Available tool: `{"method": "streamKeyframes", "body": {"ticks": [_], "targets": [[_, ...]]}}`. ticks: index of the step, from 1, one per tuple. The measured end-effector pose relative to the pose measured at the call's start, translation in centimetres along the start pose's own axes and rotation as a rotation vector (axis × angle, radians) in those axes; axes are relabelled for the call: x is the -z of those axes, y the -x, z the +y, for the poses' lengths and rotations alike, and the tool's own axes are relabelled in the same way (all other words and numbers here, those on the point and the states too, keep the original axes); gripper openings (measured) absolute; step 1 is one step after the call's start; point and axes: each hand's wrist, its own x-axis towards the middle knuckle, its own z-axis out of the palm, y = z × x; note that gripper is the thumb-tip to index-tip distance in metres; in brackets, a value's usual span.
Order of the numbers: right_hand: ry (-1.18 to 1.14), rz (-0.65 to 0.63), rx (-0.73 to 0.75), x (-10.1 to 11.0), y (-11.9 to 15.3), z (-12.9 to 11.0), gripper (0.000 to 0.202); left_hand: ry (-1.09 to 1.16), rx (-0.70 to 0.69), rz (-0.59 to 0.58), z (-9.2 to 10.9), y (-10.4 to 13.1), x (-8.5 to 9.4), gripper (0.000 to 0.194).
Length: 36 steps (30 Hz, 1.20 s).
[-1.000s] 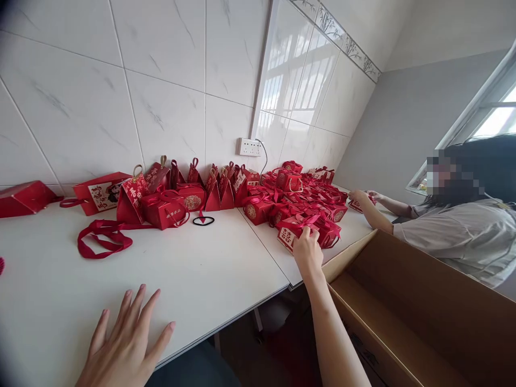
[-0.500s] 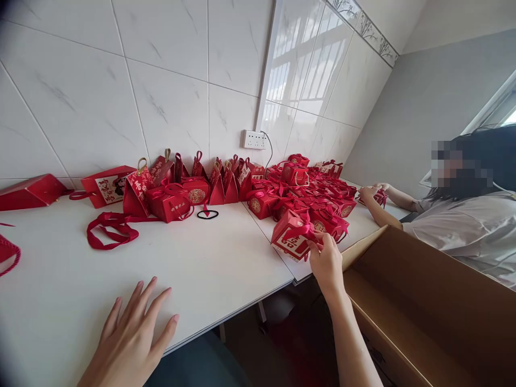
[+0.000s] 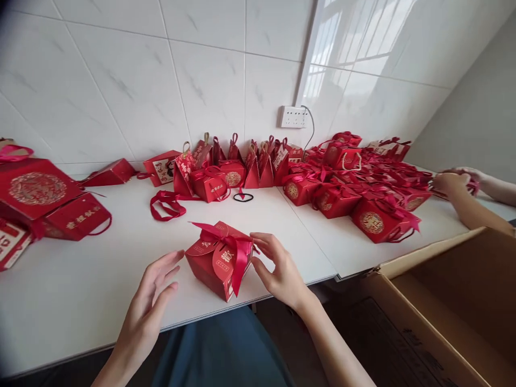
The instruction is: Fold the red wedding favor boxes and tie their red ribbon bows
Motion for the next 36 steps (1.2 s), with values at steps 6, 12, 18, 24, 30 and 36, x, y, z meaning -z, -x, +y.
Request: {"method": "streamKeyframes", "body": {"ticks": [6,12,18,24,30,36], "targets": [[0.016,0.026,-0.015,-2.3,2.2,-2.4,0.039,0.121,-0.102,0.123,1.3,0.1,-1.3,0.065],[0.007,-0.051,-0.030,-0.6,2.9,-4.3,0.019,0.245,-0.167,0.535,1.3,0.4,1.5,0.040],[0.038,-0.040,0.006,-1.5,0.4,-3.6,0.049,0.087,-0.238,0.485,2.6,3.5,1.7,0.036],[-0.131,-0.086,-0.052,-3.4,0.6,-4.9,0.054,-0.306,-0.236,0.386,4.4,4.6,1.8,0.027],[-0.014,0.105,-0.092,-3.7,-0.8,-6.2,0.007,-0.699,-0.475,0.203,6.2,2.6,1.9,0.020],[0.136,0.049,0.108,-4.3,0.4,-8.4,0.018,-0.735,-0.379,0.095,6.4,1.4,1.7,0.019]]}}
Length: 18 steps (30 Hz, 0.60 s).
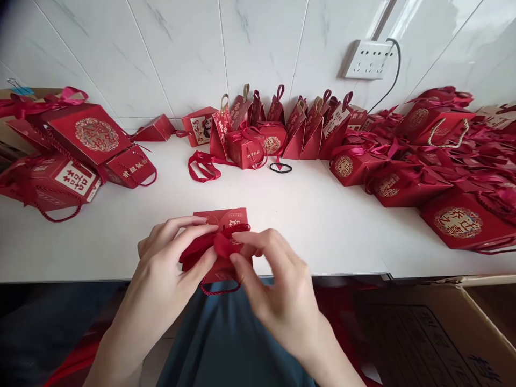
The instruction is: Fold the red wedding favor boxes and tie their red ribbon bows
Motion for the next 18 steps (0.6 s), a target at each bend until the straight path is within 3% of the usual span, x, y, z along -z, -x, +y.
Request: {"method": "streamKeyframes", "body": {"ticks": [4,9,14,18], "targets": [[0.187,-0.069,0.142,-0.5,1.7,-1.2,0.027,0.089,0.110,0.020,0.0,-0.5,-0.2,0.015],[0.098,-0.044,-0.120,-1.2,3.0,-0.9,0.013,0.176,0.165,-0.024,0.3,-1.2,-0.5,0.006],[-0.394,-0.104,-0.488,-1.4,2.8,-0.5,0.008,0.187,0.176,0.021,0.3,-1.3,-1.3,0.007],[-0.576,-0.126,-0.547,-2.0,2.4,-0.2,0.011,0.225,0.173,0.109,0.0,-0.8,-1.8,0.015]]}}
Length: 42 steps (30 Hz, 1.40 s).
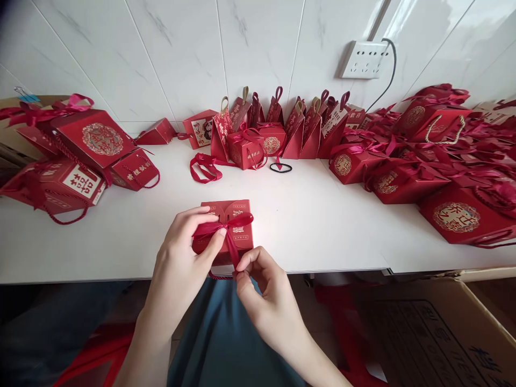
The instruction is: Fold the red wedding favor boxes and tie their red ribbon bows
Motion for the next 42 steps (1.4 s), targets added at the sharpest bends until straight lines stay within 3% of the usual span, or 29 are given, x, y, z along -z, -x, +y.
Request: {"method": "streamKeyframes", "body": {"ticks": [2,4,7,10,11,13,16,19,22,24,30,32,35,36,42], "targets": [[-0.013,0.008,0.018,-0.1,-0.2,0.2,0.013,0.039,0.041,0.090,-0.4,0.4,0.2,0.031],[-0.030,-0.013,0.015,-0.1,-0.3,0.3,0.015,0.051,0.184,0.141,-0.9,0.7,0.9,0.040],[-0.048,-0.034,0.002,0.0,-0.2,0.5,0.015,0.079,0.434,-0.010,-1.7,0.7,2.3,0.037],[-0.041,-0.044,-0.006,0.0,0.0,0.7,0.016,0.210,0.495,-0.181,-1.7,0.4,3.5,0.043],[-0.035,-0.045,-0.010,0.0,0.0,0.7,0.016,0.246,0.470,-0.170,-1.4,0.5,3.7,0.042],[-0.020,-0.043,-0.011,-0.1,-0.1,0.8,0.016,0.226,0.363,-0.036,-0.5,1.0,3.6,0.033],[-0.010,-0.046,-0.005,-0.1,-0.4,0.9,0.018,0.072,0.062,0.166,1.3,2.6,2.4,0.010],[-0.023,-0.063,-0.034,-0.1,-0.6,0.9,0.031,0.038,-0.150,0.087,2.2,4.3,0.7,0.008],[-0.037,-0.058,-0.061,0.0,-0.7,0.8,0.048,0.066,-0.110,-0.044,2.1,5.0,-0.1,0.008],[-0.036,-0.082,-0.093,0.0,-0.8,0.7,0.045,0.074,-0.055,-0.127,1.8,5.0,0.2,0.008],[0.030,-0.085,-0.156,-0.2,-1.1,0.5,0.041,0.059,-0.119,-0.527,1.7,4.0,4.2,0.018],[0.050,-0.080,-0.140,-0.2,-1.1,0.6,0.043,0.129,-0.100,-0.476,1.5,3.0,5.1,0.017],[0.077,-0.107,-0.142,-0.3,-1.1,0.8,0.045,0.140,-0.125,-0.148,0.6,0.6,4.6,0.012],[0.089,-0.117,-0.148,-0.4,-1.0,0.8,0.045,0.110,-0.152,-0.088,0.3,-0.3,4.1,0.011],[0.167,-0.180,-0.170,0.0,-0.3,1.3,0.038,0.043,-0.123,-0.236,-1.2,-2.6,1.8,0.015]]}}
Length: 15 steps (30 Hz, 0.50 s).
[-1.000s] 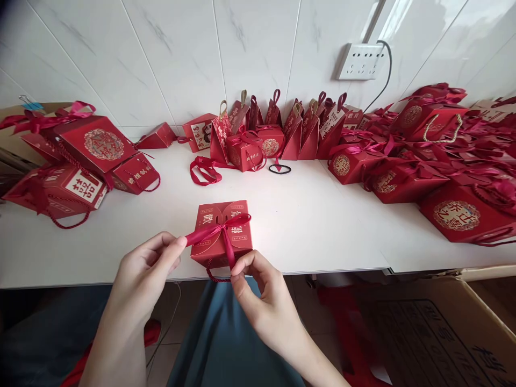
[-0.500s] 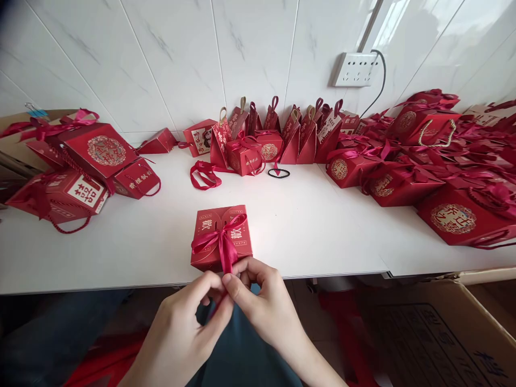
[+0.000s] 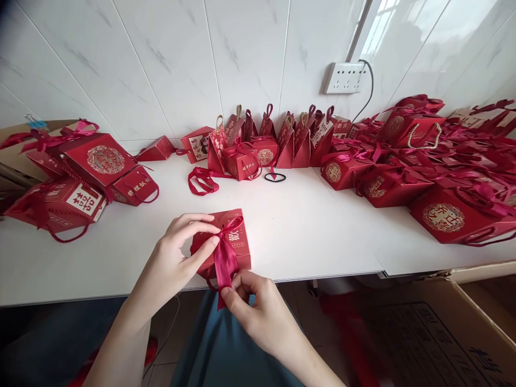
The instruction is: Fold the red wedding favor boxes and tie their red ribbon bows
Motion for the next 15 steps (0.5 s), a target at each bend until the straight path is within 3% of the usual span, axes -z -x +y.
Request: {"method": "streamKeyframes", "body": {"ticks": [12,15], "targets": [[-0.007,-0.071,-0.048,2.2,0.3,1.3,0.040,0.025,0.010,0.022,0.2,0.0,-0.5,0.014],[-0.024,0.008,-0.082,3.1,0.1,1.3,0.049,0.009,0.002,0.017,0.2,0.0,-0.5,0.011]]}}
